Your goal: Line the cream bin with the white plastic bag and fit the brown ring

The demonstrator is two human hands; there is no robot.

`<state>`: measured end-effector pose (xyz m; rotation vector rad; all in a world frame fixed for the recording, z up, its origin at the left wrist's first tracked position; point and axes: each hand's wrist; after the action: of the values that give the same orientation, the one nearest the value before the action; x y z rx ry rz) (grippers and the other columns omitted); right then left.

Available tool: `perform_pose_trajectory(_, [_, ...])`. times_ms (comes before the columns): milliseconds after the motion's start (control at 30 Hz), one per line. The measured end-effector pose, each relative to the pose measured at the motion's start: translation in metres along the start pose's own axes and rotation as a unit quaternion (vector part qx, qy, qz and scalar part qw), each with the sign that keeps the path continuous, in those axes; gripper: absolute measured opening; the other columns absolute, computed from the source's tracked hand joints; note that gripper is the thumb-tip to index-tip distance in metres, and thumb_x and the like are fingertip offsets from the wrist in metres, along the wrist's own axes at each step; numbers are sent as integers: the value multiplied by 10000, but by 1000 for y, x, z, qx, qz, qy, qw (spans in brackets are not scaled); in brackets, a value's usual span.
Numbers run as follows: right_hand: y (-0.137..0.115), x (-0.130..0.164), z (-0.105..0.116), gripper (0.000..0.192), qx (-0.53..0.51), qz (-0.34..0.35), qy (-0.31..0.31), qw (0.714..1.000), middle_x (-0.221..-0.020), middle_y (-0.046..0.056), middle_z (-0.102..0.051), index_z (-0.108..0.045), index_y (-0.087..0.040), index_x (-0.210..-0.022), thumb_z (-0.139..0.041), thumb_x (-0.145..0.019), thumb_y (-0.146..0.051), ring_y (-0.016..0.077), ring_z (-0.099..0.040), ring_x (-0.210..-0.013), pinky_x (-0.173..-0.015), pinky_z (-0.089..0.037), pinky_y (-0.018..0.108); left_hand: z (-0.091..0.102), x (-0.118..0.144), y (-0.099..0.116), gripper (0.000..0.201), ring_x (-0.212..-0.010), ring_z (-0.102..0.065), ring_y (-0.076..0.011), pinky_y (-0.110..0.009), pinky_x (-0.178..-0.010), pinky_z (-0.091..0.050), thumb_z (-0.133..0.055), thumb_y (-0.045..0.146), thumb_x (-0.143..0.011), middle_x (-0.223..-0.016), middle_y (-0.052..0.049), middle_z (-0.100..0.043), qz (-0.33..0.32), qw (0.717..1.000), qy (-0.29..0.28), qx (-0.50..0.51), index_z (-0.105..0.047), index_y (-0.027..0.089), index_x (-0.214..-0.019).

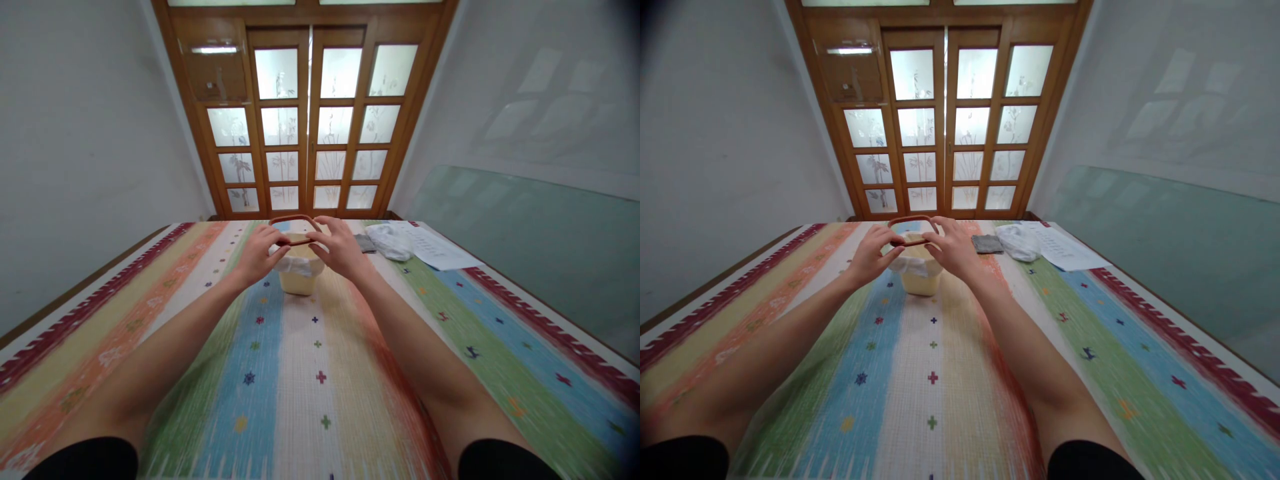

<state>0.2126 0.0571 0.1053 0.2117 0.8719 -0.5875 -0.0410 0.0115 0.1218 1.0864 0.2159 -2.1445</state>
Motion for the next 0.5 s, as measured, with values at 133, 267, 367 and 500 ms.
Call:
perform_pose_trajectory(133, [-10, 0, -3, 237, 73, 15, -9, 997, -1012, 91, -562, -739, -243, -1076, -520, -1069, -336, 207, -509, -961, -822, -448, 323, -6, -7, 11, 163, -960, -564, -252, -423, -917, -457, -649, 371, -972, -916, -49, -697, 7, 1000, 14, -7, -702, 218, -951])
perform_pose_trajectory(267, [6, 2, -7, 234, 68, 21, -1, 997, -875, 73, -556, -741, -218, -1029, -528, -1064, -308, 194, -500, -870, -766, -409, 305, -9, -7, 6, 169, -1063, -580, -257, -436, -992, -453, -650, 373, -970, -1025, -65, -695, 10, 999, 27, 12, -711, 220, -1007])
perform_pose_trajectory(367, [23, 4, -9, 188, 6, 21, -4, 1000, -909, 66, -622, -731, -209, -1059, -550, -1039, -255, 199, -547, -897, -806, -426, 315, -12, -5, -13, 213, -1194, -570, -256, -446, -1083, -428, -602, 361, -990, -1205, -94, -655, 49, 995, 76, 50, -699, 215, -1111])
perform_pose_trajectory(500, [37, 7, -12, 163, -82, -2, -5, 997, -962, 59, -670, -717, -196, -1057, -576, -977, -184, 196, -599, -936, -849, -443, 314, -23, -3, -46, 257, -1276, -559, -262, -432, -1114, -430, -574, 379, -973, -1294, -107, -627, 160, 965, 106, 181, -686, 201, -1121])
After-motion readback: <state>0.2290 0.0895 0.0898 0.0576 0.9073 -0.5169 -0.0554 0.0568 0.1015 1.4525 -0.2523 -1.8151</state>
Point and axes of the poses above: each hand's wrist, its own x-axis away from the middle knuckle, its own z-axis out of the back of the hand, y = z × x
